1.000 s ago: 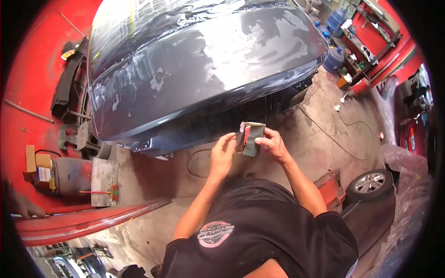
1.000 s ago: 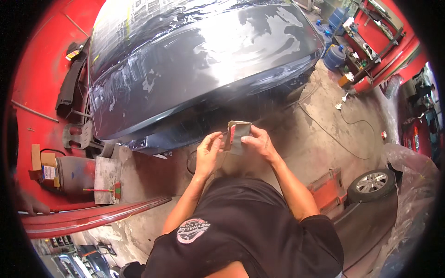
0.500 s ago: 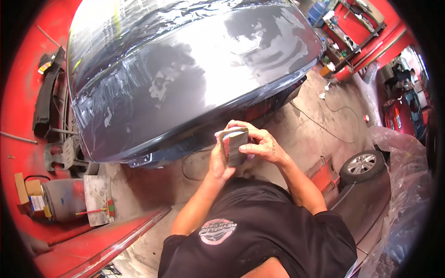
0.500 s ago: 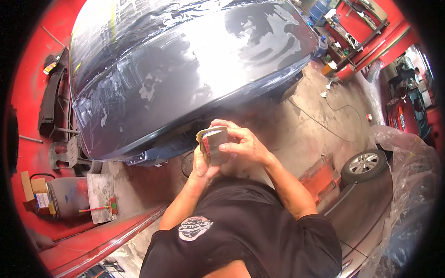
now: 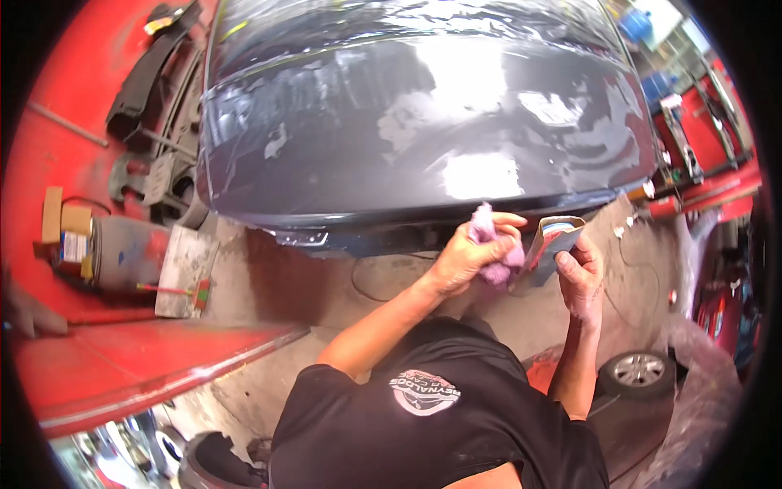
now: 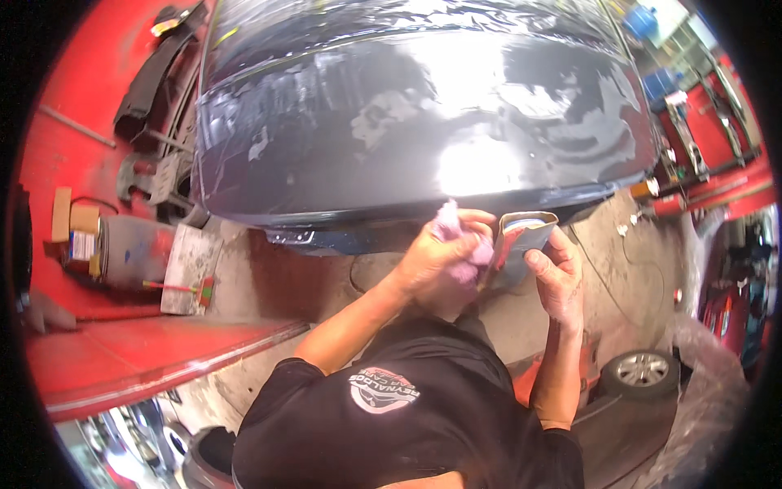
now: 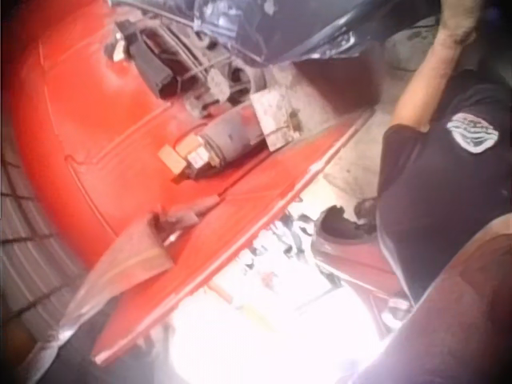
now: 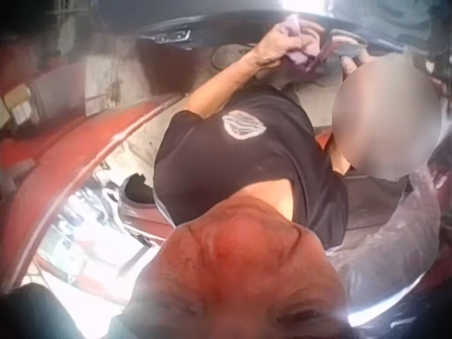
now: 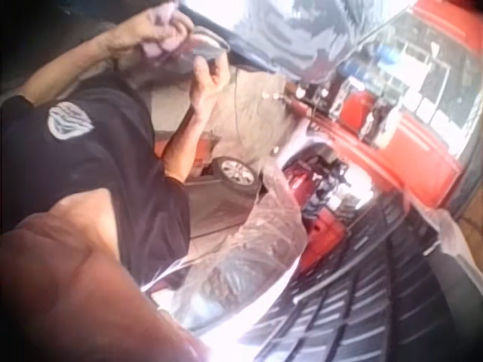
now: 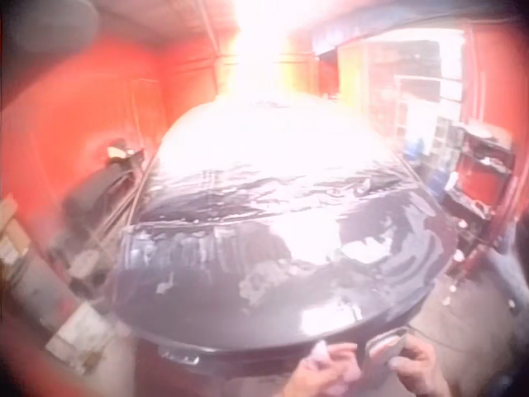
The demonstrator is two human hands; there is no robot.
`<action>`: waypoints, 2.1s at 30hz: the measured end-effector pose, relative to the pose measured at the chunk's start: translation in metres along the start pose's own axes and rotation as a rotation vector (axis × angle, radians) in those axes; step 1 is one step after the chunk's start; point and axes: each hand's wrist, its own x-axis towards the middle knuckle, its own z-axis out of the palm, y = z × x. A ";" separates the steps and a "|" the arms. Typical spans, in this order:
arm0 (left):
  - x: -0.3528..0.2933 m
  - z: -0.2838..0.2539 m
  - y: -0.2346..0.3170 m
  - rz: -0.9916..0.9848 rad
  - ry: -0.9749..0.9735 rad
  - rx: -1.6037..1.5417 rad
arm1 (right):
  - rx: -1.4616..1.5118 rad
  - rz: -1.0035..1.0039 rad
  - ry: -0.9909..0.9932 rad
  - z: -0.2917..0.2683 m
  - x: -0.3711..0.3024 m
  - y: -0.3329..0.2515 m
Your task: The person sands the surface of a dark-colored vehicle trunk using a sanding block and a cloth, moving the block across the panel and wiping it down between passes.
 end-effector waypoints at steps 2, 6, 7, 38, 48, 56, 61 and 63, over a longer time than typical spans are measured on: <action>-0.003 0.001 0.007 -0.071 -0.176 -0.021 | -0.004 -0.007 -0.042 0.001 0.014 0.006; 0.002 0.004 -0.005 0.050 -0.093 0.088 | -0.021 0.051 -0.159 -0.008 0.033 0.003; 0.001 0.007 -0.007 0.065 -0.036 0.100 | 0.029 0.085 -0.192 -0.011 0.035 0.004; 0.054 0.046 0.046 0.663 0.479 0.722 | -0.971 -0.473 -0.145 -0.080 0.125 -0.027; 0.082 -0.027 0.069 0.513 0.409 2.067 | -1.539 -0.602 -0.112 -0.099 0.167 0.014; 0.103 -0.040 0.073 0.557 0.290 2.063 | -1.492 -0.619 -0.067 -0.095 0.173 0.021; 0.138 -0.054 0.076 0.777 0.414 2.104 | -1.510 -0.703 -0.094 -0.079 0.189 0.019; 0.164 -0.043 0.077 0.705 0.423 2.016 | -1.504 -0.753 -0.072 -0.090 0.192 0.025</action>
